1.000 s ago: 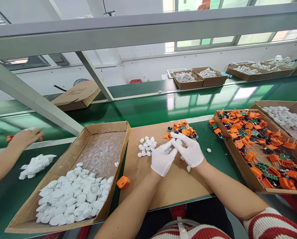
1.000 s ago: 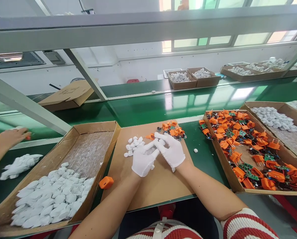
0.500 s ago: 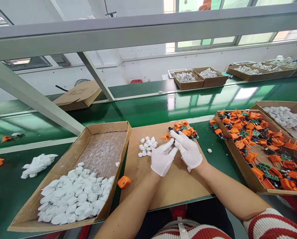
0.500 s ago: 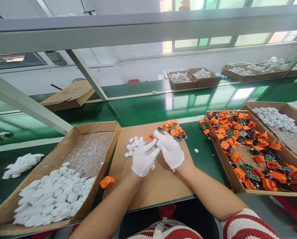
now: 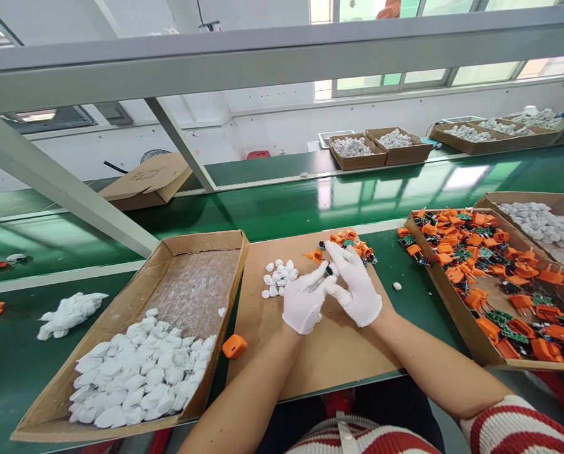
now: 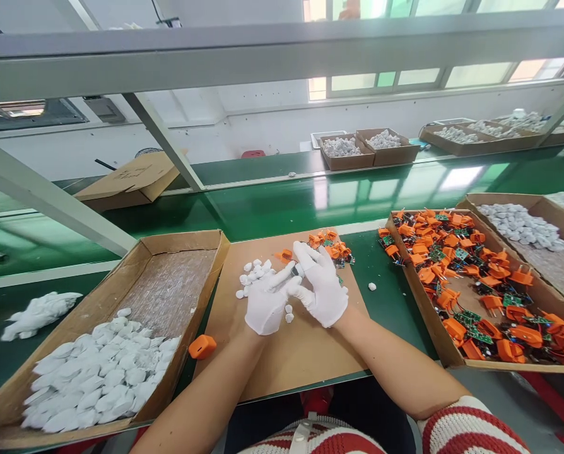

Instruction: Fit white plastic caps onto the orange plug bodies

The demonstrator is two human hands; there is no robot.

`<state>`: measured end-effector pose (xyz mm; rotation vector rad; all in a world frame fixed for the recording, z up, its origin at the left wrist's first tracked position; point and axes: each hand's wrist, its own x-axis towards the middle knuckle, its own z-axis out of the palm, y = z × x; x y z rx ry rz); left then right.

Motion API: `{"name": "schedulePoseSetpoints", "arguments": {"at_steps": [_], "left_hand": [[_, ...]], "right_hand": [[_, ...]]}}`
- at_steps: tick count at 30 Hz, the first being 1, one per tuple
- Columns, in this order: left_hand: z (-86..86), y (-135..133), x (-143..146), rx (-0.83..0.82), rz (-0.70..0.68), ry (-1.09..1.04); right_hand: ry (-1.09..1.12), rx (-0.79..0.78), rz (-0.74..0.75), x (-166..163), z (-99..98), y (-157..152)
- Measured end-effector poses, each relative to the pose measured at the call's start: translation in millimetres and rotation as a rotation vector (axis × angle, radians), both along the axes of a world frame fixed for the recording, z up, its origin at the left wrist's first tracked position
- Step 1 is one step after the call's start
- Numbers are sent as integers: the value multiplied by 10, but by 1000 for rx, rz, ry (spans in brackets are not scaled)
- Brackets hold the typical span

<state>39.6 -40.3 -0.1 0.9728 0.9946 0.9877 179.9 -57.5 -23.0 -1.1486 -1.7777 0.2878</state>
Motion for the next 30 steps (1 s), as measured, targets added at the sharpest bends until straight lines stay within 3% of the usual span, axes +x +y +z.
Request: {"name": "schedulePoseSetpoints", "arguments": {"at_steps": [5,8,14,17,22,27,30], "left_hand": [[67,52,-5,-77,-61,-8],[86,39,11,-98,-66,-14],[-2,20,-26,-70,-85,43],[-34,50,-67,-53,-155,-65],[34,103,-97,-86,-210,-219],[91,91,-108,-214,-274,-285],[84,82,-113,-163,-322,-210]], "right_hand": [[361,-398,48,-54,131,-83],[514,-474,35,-67,176,-82],[481,-382,102,-21,136,-41],[411,-337,79,-6,137,-59],[325,-284,232,18,121,-46],[118,-142,16,40,-11,50],[122,-112,10,53,-52,66]]}}
